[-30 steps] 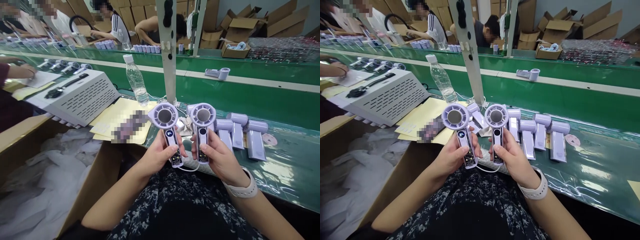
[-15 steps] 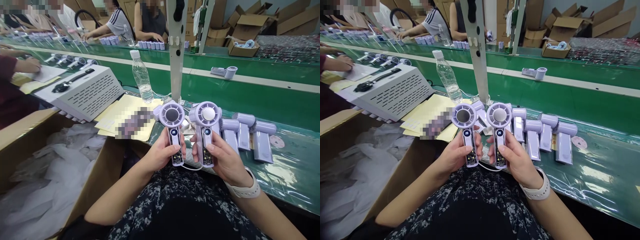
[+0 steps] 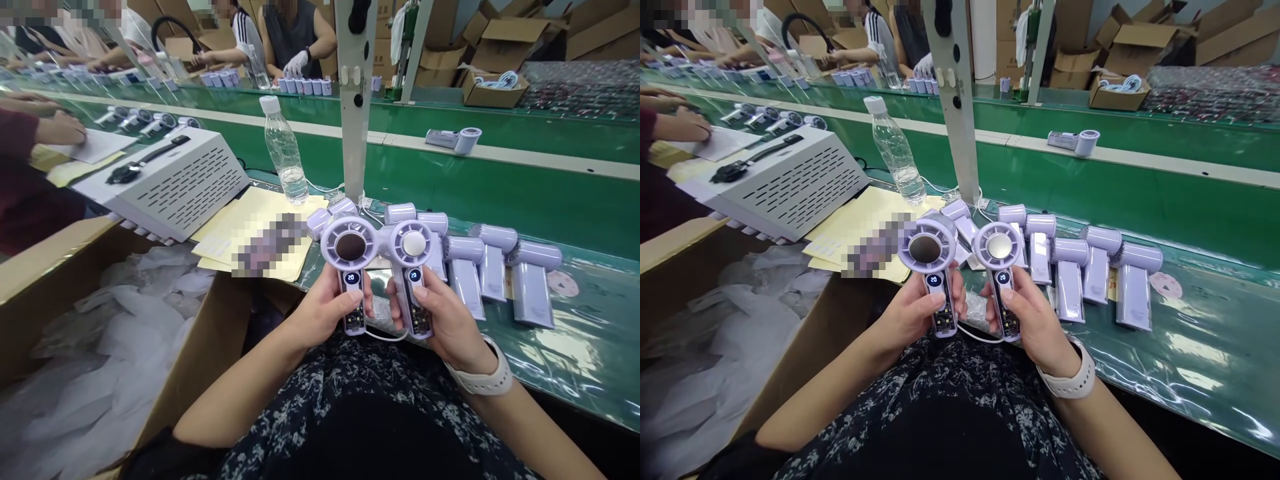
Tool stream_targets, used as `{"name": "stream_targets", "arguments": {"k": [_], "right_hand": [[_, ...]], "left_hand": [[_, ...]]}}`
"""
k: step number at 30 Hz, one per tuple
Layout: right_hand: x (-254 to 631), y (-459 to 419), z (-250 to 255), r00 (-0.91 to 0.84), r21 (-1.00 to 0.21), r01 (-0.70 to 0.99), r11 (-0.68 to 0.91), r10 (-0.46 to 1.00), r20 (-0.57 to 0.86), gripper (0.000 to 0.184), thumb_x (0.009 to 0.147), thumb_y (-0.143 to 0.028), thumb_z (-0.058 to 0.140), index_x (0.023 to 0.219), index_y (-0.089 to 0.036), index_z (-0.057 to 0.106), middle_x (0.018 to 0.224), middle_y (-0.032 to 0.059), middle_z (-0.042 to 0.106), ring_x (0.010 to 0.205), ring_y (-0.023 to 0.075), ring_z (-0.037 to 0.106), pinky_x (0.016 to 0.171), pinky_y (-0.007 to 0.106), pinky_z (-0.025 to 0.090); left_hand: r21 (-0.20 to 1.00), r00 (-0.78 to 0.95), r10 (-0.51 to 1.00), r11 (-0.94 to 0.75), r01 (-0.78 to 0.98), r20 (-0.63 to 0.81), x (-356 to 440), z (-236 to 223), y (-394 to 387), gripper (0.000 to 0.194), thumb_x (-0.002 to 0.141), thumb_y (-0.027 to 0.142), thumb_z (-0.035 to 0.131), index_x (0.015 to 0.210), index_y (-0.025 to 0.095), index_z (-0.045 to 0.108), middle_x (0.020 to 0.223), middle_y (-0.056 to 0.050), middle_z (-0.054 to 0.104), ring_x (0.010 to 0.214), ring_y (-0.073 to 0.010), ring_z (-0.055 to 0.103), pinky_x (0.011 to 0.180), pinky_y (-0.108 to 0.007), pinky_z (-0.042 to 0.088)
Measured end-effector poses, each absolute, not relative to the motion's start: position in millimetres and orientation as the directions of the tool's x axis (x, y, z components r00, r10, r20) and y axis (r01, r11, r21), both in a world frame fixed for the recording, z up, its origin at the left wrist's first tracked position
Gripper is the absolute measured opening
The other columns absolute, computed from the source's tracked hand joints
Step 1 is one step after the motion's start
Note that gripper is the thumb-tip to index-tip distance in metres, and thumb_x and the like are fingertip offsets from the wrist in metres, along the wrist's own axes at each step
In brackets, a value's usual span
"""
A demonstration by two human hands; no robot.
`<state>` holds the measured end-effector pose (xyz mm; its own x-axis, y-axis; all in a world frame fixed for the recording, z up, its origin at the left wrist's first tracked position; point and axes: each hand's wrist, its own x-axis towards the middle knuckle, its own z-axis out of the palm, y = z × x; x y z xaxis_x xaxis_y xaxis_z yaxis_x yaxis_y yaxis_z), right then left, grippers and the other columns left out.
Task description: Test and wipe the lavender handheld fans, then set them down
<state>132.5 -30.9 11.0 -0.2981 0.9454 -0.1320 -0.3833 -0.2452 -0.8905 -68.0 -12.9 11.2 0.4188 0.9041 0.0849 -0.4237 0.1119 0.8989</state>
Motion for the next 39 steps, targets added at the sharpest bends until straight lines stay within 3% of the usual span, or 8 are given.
{"name": "stream_targets", "arguments": {"k": [10, 18, 23, 27, 31, 34, 37, 39], "right_hand": [[131, -28, 13, -0.243, -0.919, -0.344, -0.195, 0.963, -0.113, 0.025, 0.096, -0.046, 0.063, 0.106, -0.023, 0.063, 0.089, 0.0039, 0.067, 0.065, 0.0169, 0.061, 0.059, 0.032, 0.054], [132, -30, 13, -0.226, -0.893, -0.392, -0.220, 0.964, -0.138, 0.025, 0.091, -0.042, 0.067, 0.108, -0.024, 0.063, 0.100, 0.0051, 0.065, 0.067, 0.0170, 0.062, 0.053, 0.031, 0.054], [134, -30, 17, -0.223, -0.894, -0.411, -0.180, 0.970, -0.092, 0.026, 0.091, -0.043, 0.066, 0.109, -0.024, 0.062, 0.097, 0.0047, 0.066, 0.062, 0.0166, 0.060, 0.051, 0.032, 0.052], [134, -28, 17, -0.224, -0.890, -0.409, -0.202, 0.967, -0.117, 0.021, 0.091, -0.043, 0.063, 0.100, -0.024, 0.062, 0.088, 0.0042, 0.068, 0.058, 0.0180, 0.061, 0.051, 0.034, 0.050], [134, -27, 14, -0.221, -0.872, -0.442, -0.210, 0.968, -0.121, 0.025, 0.092, -0.047, 0.062, 0.098, -0.023, 0.060, 0.083, 0.0033, 0.070, 0.053, 0.0166, 0.060, 0.050, 0.033, 0.047], [136, -26, 9, -0.250, -0.856, -0.459, -0.237, 0.959, -0.132, 0.037, 0.094, -0.058, 0.058, 0.096, -0.021, 0.061, 0.074, 0.0024, 0.070, 0.048, 0.0151, 0.059, 0.048, 0.031, 0.047], [140, -27, 7, -0.250, -0.844, -0.467, -0.265, 0.955, -0.162, 0.051, 0.092, -0.070, 0.057, 0.099, -0.020, 0.066, 0.081, 0.0057, 0.074, 0.060, 0.0175, 0.066, 0.055, 0.032, 0.056], [142, -29, 8, -0.201, -0.840, -0.474, -0.265, 0.961, -0.190, 0.055, 0.089, -0.072, 0.059, 0.106, -0.021, 0.071, 0.099, 0.0087, 0.077, 0.082, 0.0227, 0.073, 0.072, 0.038, 0.063]], "left_hand": [[0.889, 0.374, 0.927, 0.170, -0.424, 0.001, -65, 12, -9, 0.040, 0.086, 0.041, 0.076, 0.109, 0.021, 0.050, 0.093, 0.000, 0.061, 0.071, -0.0142, 0.064, 0.064, -0.029, 0.055], [0.873, 0.361, 0.932, 0.191, -0.449, -0.018, -65, 15, -9, 0.042, 0.083, 0.037, 0.077, 0.112, 0.021, 0.051, 0.090, 0.000, 0.062, 0.067, -0.0145, 0.065, 0.061, -0.030, 0.055], [0.883, 0.389, 0.921, 0.181, -0.434, 0.003, -65, 13, -7, 0.039, 0.086, 0.037, 0.075, 0.111, 0.020, 0.051, 0.093, -0.001, 0.066, 0.068, -0.0167, 0.069, 0.061, -0.031, 0.057], [0.898, 0.351, 0.934, 0.203, -0.391, -0.058, -62, 11, -8, 0.056, 0.078, 0.048, 0.083, 0.114, 0.020, 0.049, 0.101, -0.006, 0.071, 0.067, -0.0192, 0.072, 0.056, -0.030, 0.058], [0.897, 0.258, 0.948, 0.272, -0.350, -0.187, -58, 12, -9, 0.056, 0.083, 0.068, 0.069, 0.107, 0.022, 0.050, 0.078, -0.003, 0.073, 0.045, -0.0168, 0.063, 0.038, -0.026, 0.045], [0.876, 0.231, 0.937, 0.332, -0.351, -0.262, -53, 14, -7, 0.042, 0.089, 0.063, 0.061, 0.094, 0.023, 0.051, 0.070, -0.003, 0.073, 0.042, -0.0195, 0.062, 0.037, -0.029, 0.045], [0.873, 0.260, 0.939, 0.312, -0.375, -0.224, -49, 16, -6, 0.035, 0.087, 0.053, 0.063, 0.098, 0.023, 0.049, 0.079, -0.003, 0.077, 0.048, -0.0222, 0.068, 0.043, -0.032, 0.051], [0.869, 0.314, 0.933, 0.295, -0.397, -0.173, -48, 16, -8, 0.039, 0.085, 0.052, 0.066, 0.103, 0.024, 0.046, 0.083, -0.004, 0.077, 0.052, -0.0234, 0.071, 0.048, -0.033, 0.054]]}}
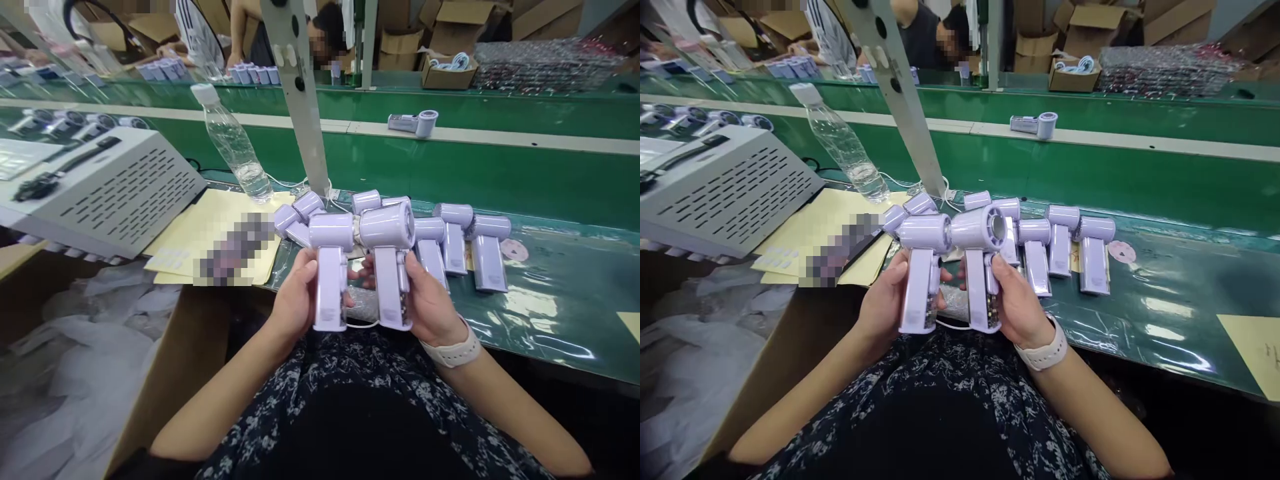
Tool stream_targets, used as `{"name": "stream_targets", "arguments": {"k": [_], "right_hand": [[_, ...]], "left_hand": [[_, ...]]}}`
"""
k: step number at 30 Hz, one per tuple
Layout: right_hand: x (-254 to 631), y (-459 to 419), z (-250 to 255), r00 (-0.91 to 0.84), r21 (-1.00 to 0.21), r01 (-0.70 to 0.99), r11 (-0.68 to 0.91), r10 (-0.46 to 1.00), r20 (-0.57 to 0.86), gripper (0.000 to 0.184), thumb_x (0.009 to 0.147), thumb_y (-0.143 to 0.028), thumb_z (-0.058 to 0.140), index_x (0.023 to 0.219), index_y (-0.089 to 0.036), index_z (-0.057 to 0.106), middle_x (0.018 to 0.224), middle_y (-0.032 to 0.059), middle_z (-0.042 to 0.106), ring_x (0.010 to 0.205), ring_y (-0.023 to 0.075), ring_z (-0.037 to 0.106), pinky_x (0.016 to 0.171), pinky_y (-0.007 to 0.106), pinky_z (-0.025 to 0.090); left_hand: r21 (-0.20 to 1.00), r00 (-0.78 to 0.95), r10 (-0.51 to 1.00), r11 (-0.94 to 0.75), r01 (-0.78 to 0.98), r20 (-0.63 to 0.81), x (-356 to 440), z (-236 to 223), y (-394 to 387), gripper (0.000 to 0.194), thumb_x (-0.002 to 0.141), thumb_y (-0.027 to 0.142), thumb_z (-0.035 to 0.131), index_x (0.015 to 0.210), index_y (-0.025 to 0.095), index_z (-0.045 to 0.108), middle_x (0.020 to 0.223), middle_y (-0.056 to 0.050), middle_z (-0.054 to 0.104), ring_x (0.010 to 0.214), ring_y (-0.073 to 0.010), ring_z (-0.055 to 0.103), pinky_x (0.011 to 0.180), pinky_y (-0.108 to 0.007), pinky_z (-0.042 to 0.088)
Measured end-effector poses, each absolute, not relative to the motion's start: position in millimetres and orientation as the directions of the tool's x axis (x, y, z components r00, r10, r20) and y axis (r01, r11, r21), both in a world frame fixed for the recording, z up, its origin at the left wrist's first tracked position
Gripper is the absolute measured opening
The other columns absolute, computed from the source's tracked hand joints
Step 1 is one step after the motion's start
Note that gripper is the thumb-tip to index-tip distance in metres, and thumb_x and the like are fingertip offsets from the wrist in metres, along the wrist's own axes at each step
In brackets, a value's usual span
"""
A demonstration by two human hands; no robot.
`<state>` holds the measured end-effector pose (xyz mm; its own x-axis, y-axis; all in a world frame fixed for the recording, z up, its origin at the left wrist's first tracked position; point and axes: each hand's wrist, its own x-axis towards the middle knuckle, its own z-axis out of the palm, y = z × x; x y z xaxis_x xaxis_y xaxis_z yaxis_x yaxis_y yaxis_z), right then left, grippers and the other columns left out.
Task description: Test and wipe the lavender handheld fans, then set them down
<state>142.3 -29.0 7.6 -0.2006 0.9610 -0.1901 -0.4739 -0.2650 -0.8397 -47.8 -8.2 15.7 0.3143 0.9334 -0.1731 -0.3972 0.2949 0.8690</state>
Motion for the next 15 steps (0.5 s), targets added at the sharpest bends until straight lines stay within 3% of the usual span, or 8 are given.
{"name": "stream_targets", "arguments": {"k": [3, 6, 9, 15], "right_hand": [[144, -33, 13, -0.155, -0.844, -0.481, -0.238, 0.970, -0.185, 0.047, 0.087, -0.066, 0.069, 0.113, -0.027, 0.074, 0.120, 0.0072, 0.076, 0.103, 0.0285, 0.074, 0.087, 0.045, 0.064], [145, -38, 23, -0.215, -0.838, -0.498, -0.222, 0.968, -0.129, 0.033, 0.091, -0.057, 0.069, 0.107, -0.029, 0.077, 0.111, 0.0063, 0.079, 0.091, 0.0288, 0.077, 0.080, 0.047, 0.066], [144, -43, 32, -0.294, -0.804, -0.540, -0.249, 0.951, -0.097, 0.033, 0.093, -0.058, 0.066, 0.101, -0.029, 0.079, 0.100, 0.0070, 0.081, 0.080, 0.0302, 0.078, 0.073, 0.051, 0.067], [137, -41, 42, -0.195, -0.791, -0.569, -0.225, 0.971, -0.136, 0.025, 0.088, -0.049, 0.074, 0.097, -0.027, 0.079, 0.100, 0.0062, 0.080, 0.088, 0.0284, 0.076, 0.081, 0.046, 0.065]], "left_hand": [[0.855, 0.390, 0.913, 0.296, -0.426, -0.122, -48, 15, -13, 0.047, 0.085, 0.055, 0.069, 0.110, 0.026, 0.041, 0.088, -0.003, 0.077, 0.059, -0.0247, 0.074, 0.052, -0.035, 0.057], [0.855, 0.425, 0.902, 0.278, -0.438, -0.076, -52, 18, -20, 0.046, 0.088, 0.057, 0.068, 0.111, 0.029, 0.040, 0.093, -0.002, 0.075, 0.061, -0.0232, 0.073, 0.054, -0.034, 0.057], [0.873, 0.417, 0.908, 0.242, -0.423, -0.050, -56, 27, -28, 0.045, 0.089, 0.055, 0.068, 0.114, 0.029, 0.041, 0.095, -0.003, 0.074, 0.066, -0.0222, 0.073, 0.060, -0.035, 0.058], [0.861, 0.355, 0.931, 0.246, -0.446, -0.083, -62, 38, -30, 0.056, 0.081, 0.049, 0.081, 0.123, 0.026, 0.053, 0.103, -0.006, 0.073, 0.087, -0.0249, 0.073, 0.078, -0.038, 0.060]]}}
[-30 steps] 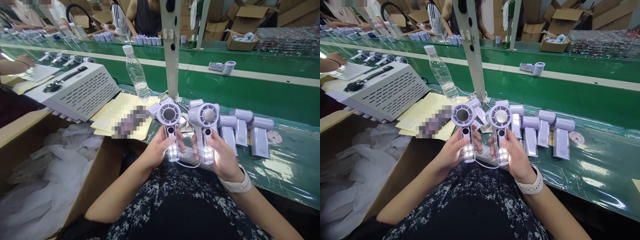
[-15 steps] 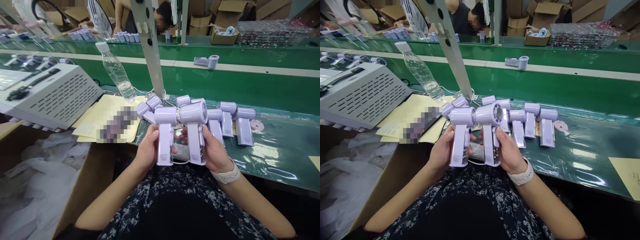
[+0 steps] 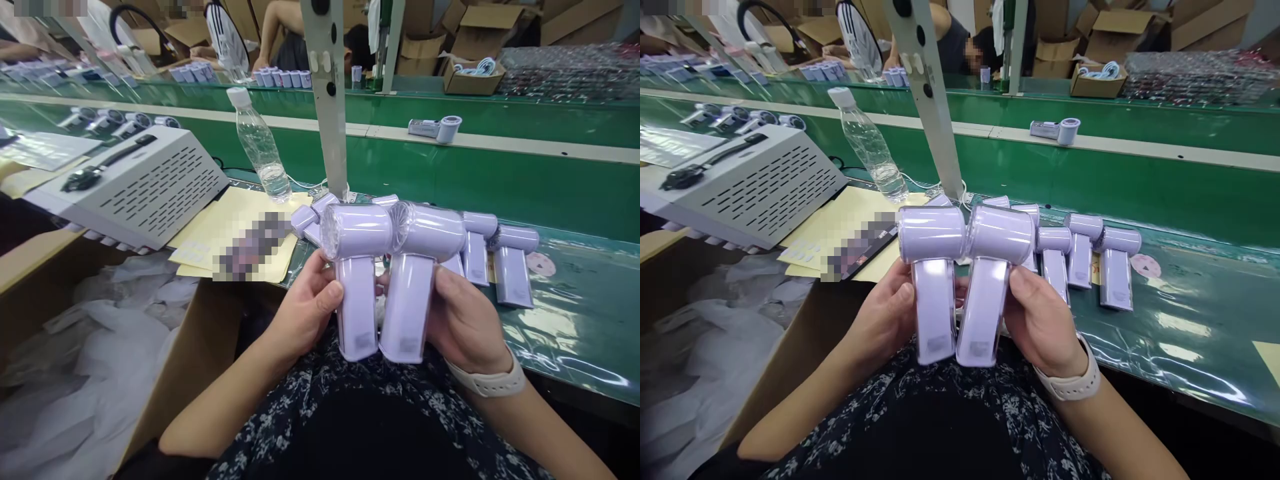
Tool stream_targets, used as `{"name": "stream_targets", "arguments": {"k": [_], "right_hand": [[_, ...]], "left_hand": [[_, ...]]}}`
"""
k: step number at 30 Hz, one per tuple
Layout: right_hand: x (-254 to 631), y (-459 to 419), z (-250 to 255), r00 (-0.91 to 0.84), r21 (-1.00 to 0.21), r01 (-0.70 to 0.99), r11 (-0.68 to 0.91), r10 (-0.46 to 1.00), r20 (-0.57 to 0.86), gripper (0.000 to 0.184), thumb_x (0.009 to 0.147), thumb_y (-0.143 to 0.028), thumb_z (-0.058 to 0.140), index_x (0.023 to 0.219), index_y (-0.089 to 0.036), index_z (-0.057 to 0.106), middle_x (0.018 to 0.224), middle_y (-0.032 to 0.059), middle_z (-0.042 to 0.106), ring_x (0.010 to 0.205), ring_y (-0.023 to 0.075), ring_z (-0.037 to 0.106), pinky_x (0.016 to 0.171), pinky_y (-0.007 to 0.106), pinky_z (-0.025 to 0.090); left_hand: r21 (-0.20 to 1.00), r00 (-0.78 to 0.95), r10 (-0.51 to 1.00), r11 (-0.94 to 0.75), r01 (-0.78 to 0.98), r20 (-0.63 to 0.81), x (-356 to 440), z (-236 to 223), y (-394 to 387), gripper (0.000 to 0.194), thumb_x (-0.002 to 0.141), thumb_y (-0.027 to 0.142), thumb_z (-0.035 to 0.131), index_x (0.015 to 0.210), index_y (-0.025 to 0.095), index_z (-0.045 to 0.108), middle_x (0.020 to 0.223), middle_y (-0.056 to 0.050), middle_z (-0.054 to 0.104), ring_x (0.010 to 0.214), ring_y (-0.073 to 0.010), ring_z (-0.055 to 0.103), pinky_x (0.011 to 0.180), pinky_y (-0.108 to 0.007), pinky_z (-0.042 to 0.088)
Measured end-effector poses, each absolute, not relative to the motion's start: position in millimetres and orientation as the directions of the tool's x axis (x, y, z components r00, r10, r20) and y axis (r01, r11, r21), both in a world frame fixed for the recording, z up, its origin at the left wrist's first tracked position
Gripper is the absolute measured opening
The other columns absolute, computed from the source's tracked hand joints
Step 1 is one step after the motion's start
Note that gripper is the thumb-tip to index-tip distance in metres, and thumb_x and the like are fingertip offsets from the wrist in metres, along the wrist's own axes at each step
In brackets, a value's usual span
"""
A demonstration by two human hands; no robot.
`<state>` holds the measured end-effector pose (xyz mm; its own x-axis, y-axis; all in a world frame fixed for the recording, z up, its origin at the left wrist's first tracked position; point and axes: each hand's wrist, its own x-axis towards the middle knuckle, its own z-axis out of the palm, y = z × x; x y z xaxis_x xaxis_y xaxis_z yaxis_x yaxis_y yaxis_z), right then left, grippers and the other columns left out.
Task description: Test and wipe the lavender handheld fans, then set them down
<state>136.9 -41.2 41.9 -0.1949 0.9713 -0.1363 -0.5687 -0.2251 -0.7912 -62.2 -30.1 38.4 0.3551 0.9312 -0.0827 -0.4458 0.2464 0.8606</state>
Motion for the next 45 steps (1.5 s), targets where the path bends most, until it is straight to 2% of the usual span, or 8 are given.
{"name": "stream_targets", "arguments": {"k": [5, 10, 13, 17, 20, 25, 32, 45], "right_hand": [[127, -36, 45, -0.274, -0.711, -0.611, -0.347, 0.936, -0.221, 0.033, 0.092, -0.046, 0.053, 0.098, -0.022, 0.075, 0.078, 0.0057, 0.070, 0.073, 0.0222, 0.067, 0.070, 0.038, 0.061], [123, -36, 44, -0.369, -0.644, -0.663, -0.382, 0.915, -0.163, 0.039, 0.088, -0.048, 0.055, 0.073, -0.015, 0.070, 0.069, 0.0055, 0.063, 0.061, 0.0143, 0.056, 0.061, 0.027, 0.052], [126, -36, 44, -0.407, -0.660, -0.653, -0.373, 0.907, -0.109, 0.045, 0.088, -0.053, 0.054, 0.075, -0.014, 0.071, 0.064, 0.0059, 0.062, 0.058, 0.0148, 0.057, 0.059, 0.027, 0.052], [132, -35, 41, -0.332, -0.673, -0.682, -0.287, 0.941, -0.065, 0.035, 0.089, -0.052, 0.056, 0.086, -0.020, 0.071, 0.068, 0.0043, 0.065, 0.057, 0.0170, 0.059, 0.048, 0.026, 0.049], [135, -36, 36, -0.225, -0.683, -0.696, -0.221, 0.971, -0.085, 0.027, 0.087, -0.048, 0.063, 0.091, -0.023, 0.072, 0.077, 0.0039, 0.070, 0.066, 0.0193, 0.067, 0.058, 0.031, 0.059], [134, -40, 33, -0.033, -0.721, -0.678, -0.147, 0.985, -0.170, 0.023, 0.093, -0.043, 0.060, 0.108, -0.029, 0.071, 0.095, 0.0038, 0.077, 0.088, 0.0233, 0.073, 0.082, 0.042, 0.064], [128, -40, 36, -0.020, -0.756, -0.639, -0.143, 0.985, -0.169, 0.018, 0.099, -0.036, 0.055, 0.109, -0.030, 0.068, 0.088, 0.0018, 0.075, 0.083, 0.0232, 0.073, 0.070, 0.040, 0.064], [126, -38, 38, 0.032, -0.709, -0.665, -0.234, 0.940, -0.340, 0.017, 0.094, -0.029, 0.058, 0.105, -0.022, 0.070, 0.090, 0.0043, 0.077, 0.083, 0.0245, 0.075, 0.077, 0.042, 0.065]], "left_hand": [[0.817, 0.474, 0.871, 0.365, -0.446, -0.130, -60, 31, -23, 0.061, 0.063, 0.051, 0.093, 0.104, 0.016, 0.065, 0.085, -0.003, 0.063, 0.075, -0.0161, 0.065, 0.072, -0.028, 0.057], [0.844, 0.462, 0.883, 0.310, -0.438, -0.085, -54, 31, -22, 0.066, 0.070, 0.076, 0.071, 0.090, 0.014, 0.064, 0.081, -0.003, 0.060, 0.068, -0.0133, 0.060, 0.065, -0.028, 0.057], [0.819, 0.487, 0.865, 0.365, -0.444, -0.121, -56, 36, -23, 0.053, 0.085, 0.066, 0.066, 0.092, 0.013, 0.065, 0.087, -0.006, 0.065, 0.072, -0.0170, 0.066, 0.069, -0.032, 0.060], [0.789, 0.491, 0.864, 0.378, -0.485, -0.112, -62, 45, -24, 0.028, 0.091, 0.033, 0.072, 0.113, 0.018, 0.063, 0.107, -0.007, 0.073, 0.092, -0.0241, 0.074, 0.083, -0.040, 0.064], [0.798, 0.502, 0.859, 0.370, -0.475, -0.099, -64, 50, -26, 0.039, 0.091, 0.020, 0.072, 0.127, 0.022, 0.057, 0.118, -0.008, 0.074, 0.105, -0.0274, 0.075, 0.090, -0.042, 0.063], [0.844, 0.517, 0.853, 0.327, -0.426, -0.070, -62, 46, -26, 0.057, 0.083, 0.036, 0.083, 0.128, 0.024, 0.051, 0.128, -0.014, 0.071, 0.106, -0.0326, 0.075, 0.086, -0.047, 0.065], [0.853, 0.537, 0.843, 0.276, -0.443, 0.006, -58, 34, -25, 0.055, 0.082, 0.046, 0.081, 0.122, 0.025, 0.051, 0.129, -0.013, 0.070, 0.098, -0.0289, 0.078, 0.085, -0.048, 0.066], [0.832, 0.496, 0.866, 0.326, -0.448, -0.072, -50, 25, -22, 0.059, 0.076, 0.056, 0.082, 0.113, 0.024, 0.048, 0.119, -0.010, 0.075, 0.087, -0.0252, 0.079, 0.074, -0.038, 0.066]]}}
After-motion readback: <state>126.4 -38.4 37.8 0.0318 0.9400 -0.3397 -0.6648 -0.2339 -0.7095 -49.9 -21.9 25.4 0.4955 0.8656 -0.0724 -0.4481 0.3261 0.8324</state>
